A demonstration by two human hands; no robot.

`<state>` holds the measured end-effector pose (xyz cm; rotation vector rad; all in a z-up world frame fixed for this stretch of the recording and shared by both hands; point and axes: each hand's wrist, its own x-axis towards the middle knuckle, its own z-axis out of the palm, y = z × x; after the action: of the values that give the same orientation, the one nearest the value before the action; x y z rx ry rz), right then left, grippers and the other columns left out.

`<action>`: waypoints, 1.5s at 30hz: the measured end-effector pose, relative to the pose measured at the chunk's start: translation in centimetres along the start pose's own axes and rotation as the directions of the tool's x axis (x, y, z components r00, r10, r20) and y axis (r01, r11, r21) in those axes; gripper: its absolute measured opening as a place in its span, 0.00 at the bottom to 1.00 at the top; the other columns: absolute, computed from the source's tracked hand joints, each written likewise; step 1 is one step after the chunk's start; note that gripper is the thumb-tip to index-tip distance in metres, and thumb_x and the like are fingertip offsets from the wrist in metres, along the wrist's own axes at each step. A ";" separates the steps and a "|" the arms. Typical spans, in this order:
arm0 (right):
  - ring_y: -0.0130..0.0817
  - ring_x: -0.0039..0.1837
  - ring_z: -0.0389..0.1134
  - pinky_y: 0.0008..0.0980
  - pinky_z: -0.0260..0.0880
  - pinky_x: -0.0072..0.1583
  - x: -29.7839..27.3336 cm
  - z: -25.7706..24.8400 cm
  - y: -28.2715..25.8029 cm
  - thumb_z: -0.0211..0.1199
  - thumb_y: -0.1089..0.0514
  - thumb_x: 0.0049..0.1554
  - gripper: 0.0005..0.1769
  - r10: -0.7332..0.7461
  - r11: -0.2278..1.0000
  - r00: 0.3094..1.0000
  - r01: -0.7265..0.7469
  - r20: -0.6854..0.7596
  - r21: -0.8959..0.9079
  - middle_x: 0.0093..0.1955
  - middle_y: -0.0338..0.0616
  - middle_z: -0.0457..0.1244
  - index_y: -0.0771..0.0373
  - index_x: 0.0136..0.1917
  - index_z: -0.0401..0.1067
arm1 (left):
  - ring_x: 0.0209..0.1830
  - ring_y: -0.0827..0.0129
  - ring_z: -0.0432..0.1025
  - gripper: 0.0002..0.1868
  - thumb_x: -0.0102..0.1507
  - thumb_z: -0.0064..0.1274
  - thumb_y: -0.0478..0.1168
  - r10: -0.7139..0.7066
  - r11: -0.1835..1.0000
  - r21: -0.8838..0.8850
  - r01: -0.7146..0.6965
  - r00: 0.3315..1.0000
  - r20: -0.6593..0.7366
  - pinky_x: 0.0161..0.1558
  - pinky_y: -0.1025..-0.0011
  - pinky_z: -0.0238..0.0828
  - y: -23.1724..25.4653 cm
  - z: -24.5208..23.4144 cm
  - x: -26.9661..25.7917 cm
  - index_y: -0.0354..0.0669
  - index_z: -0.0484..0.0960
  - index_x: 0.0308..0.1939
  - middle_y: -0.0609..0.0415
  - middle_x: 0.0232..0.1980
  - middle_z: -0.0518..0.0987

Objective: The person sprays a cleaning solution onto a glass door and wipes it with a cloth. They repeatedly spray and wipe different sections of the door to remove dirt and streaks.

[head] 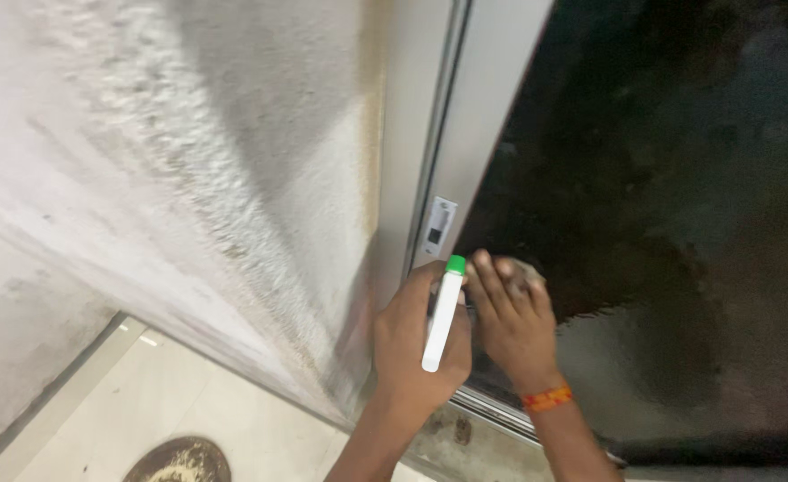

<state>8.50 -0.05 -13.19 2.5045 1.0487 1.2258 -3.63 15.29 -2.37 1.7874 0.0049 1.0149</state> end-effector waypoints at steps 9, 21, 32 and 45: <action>0.54 0.89 0.19 0.66 0.23 0.81 -3.0 -2.7 9.9 0.35 0.36 0.76 0.39 0.473 0.879 0.831 -0.469 -0.292 0.088 0.89 0.50 0.23 0.52 0.88 0.25 | 0.38 0.54 0.82 0.17 0.60 0.52 0.30 0.024 0.996 -0.089 -0.014 0.994 0.105 0.42 0.65 0.79 3.2 5.6 -0.9 0.36 0.77 0.54 0.46 0.43 0.84; 0.54 0.90 0.21 0.59 0.20 0.82 -15.1 -5.4 20.4 0.32 0.30 0.72 0.44 0.613 0.771 0.731 -0.637 -0.302 0.022 0.89 0.53 0.24 0.55 0.87 0.24 | 0.32 0.61 0.82 0.15 0.62 0.51 0.29 0.106 0.964 -0.265 -0.030 0.955 0.279 0.35 0.69 0.79 9.0 15.4 -4.3 0.34 0.76 0.54 0.44 0.42 0.84; 0.62 0.89 0.26 0.61 0.25 0.85 -18.8 -6.0 20.7 0.39 0.42 0.73 0.38 0.649 0.752 0.708 -0.652 -0.278 0.097 0.88 0.60 0.28 0.60 0.86 0.31 | 0.34 0.54 0.81 0.15 0.62 0.53 0.31 0.199 0.951 -0.294 -0.094 0.914 0.353 0.37 0.64 0.79 14.2 22.8 -8.9 0.33 0.76 0.53 0.43 0.39 0.82; 0.60 0.90 0.26 0.58 0.25 0.86 -21.4 -5.5 23.5 0.41 0.38 0.72 0.45 0.821 0.558 0.456 -0.771 -0.345 0.308 0.88 0.63 0.26 0.67 0.85 0.26 | 0.42 0.52 0.83 0.13 0.65 0.52 0.30 0.245 0.925 -0.360 -0.119 0.912 0.328 0.44 0.65 0.81 16.7 27.8 -11.5 0.36 0.76 0.54 0.45 0.44 0.84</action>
<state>7.75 -32.35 -13.16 2.9595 -0.1961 2.1171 -0.71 -18.93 0.30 1.6550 -0.5513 0.7399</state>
